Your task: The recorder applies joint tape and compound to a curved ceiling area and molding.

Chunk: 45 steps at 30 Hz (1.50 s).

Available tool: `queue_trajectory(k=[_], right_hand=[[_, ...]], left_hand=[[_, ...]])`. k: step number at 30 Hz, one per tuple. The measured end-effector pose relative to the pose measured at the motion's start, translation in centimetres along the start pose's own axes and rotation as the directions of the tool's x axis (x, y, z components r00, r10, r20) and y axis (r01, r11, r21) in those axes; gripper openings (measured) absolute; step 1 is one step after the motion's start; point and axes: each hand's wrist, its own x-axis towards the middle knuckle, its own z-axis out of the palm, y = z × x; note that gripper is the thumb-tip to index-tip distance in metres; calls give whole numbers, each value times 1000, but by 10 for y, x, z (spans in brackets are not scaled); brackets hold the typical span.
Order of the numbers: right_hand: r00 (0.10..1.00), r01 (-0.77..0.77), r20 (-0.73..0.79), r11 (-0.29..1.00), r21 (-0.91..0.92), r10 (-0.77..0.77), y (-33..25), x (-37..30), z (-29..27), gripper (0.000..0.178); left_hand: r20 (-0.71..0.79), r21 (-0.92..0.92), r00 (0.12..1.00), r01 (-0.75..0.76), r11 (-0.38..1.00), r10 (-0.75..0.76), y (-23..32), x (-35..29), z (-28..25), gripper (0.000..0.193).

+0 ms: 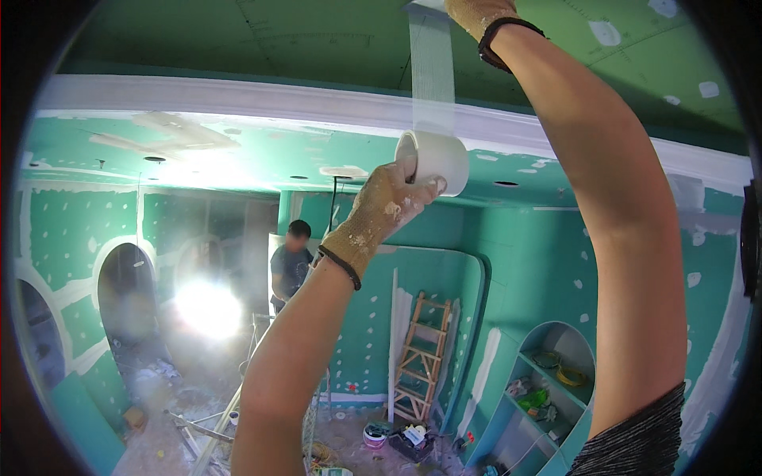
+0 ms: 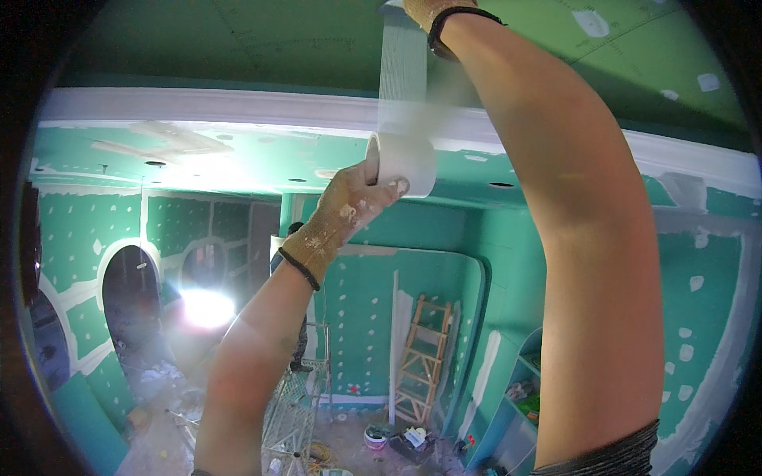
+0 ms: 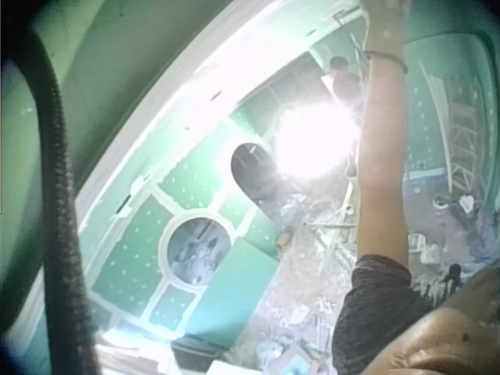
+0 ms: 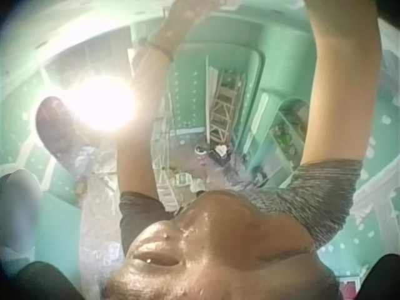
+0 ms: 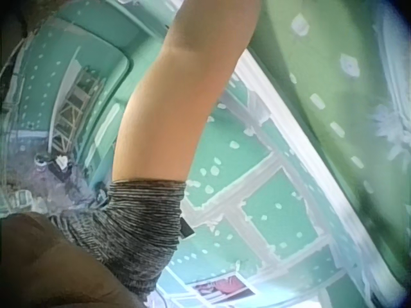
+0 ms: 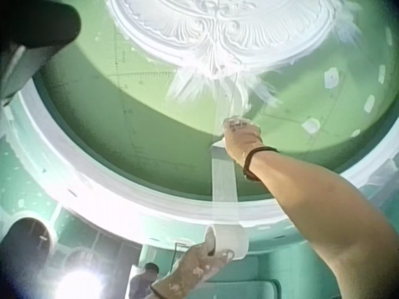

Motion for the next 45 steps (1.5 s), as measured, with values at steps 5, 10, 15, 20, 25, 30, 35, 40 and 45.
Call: queue_trajectory(k=[5, 10, 15, 20, 25, 30, 35, 40, 45], right_hand=[[974, 75, -215, 997, -9, -76, 31, 12, 38, 32], [961, 269, -73, 848, 458, -265, 31, -14, -14, 34], [999, -36, 18, 999, -1, 36, 0, -2, -5, 34], [988, -116, 103, 993, 22, 113, 8, -3, -14, 35], [997, -67, 49, 998, 19, 66, -1, -4, -17, 35], [993, -87, 82, 996, 11, 86, -3, -4, -13, 37], [994, -83, 77, 997, 2, 83, 12, -5, -9, 37], [984, -96, 158, 994, 59, 85, -4, -3, -13, 41], [943, 324, -102, 809, 491, -315, 40, -15, -6, 40]], left_hand=[[28, -218, 999, -13, 976, 19, 7, -5, 15, 53], [-32, -77, 998, -58, 995, 55, 17, -19, 11, 51], [-95, 86, 991, -84, 993, 92, 19, -27, 14, 50], [90, 43, 996, -30, 999, 26, 16, -40, 11, 51], [151, -121, 988, 12, 993, 7, -7, -55, 24, 39], [221, 43, 960, 164, 985, -170, -26, -84, 27, 43], [221, 36, 944, 244, 969, -246, -5, -97, 19, 41], [281, -100, 915, 328, 940, -289, -18, -122, 25, 42], [176, -454, 974, 210, 866, -144, -12, -143, 33, 40]])
